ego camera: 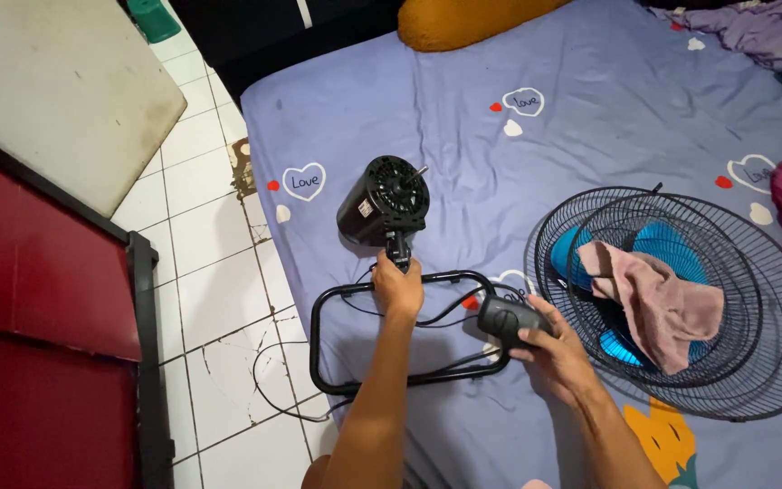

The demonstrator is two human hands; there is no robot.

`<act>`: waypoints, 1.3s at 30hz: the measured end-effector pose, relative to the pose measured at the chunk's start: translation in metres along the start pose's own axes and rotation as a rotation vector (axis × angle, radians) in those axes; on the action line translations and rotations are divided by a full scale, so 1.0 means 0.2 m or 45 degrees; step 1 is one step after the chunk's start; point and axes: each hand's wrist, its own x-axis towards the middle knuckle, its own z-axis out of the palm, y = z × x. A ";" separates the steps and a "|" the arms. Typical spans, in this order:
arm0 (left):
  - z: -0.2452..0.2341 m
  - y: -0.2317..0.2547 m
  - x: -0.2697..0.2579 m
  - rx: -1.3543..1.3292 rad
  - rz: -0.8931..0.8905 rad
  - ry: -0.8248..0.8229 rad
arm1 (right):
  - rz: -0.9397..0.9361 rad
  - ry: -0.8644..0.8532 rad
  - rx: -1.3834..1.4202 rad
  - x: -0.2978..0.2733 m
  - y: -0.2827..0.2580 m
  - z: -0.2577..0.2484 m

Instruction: Assemble a small electric desk fan on a bed.

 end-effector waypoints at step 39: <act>0.04 -0.07 0.14 -0.117 0.084 0.262 | -0.122 0.042 -1.437 0.63 -0.29 0.40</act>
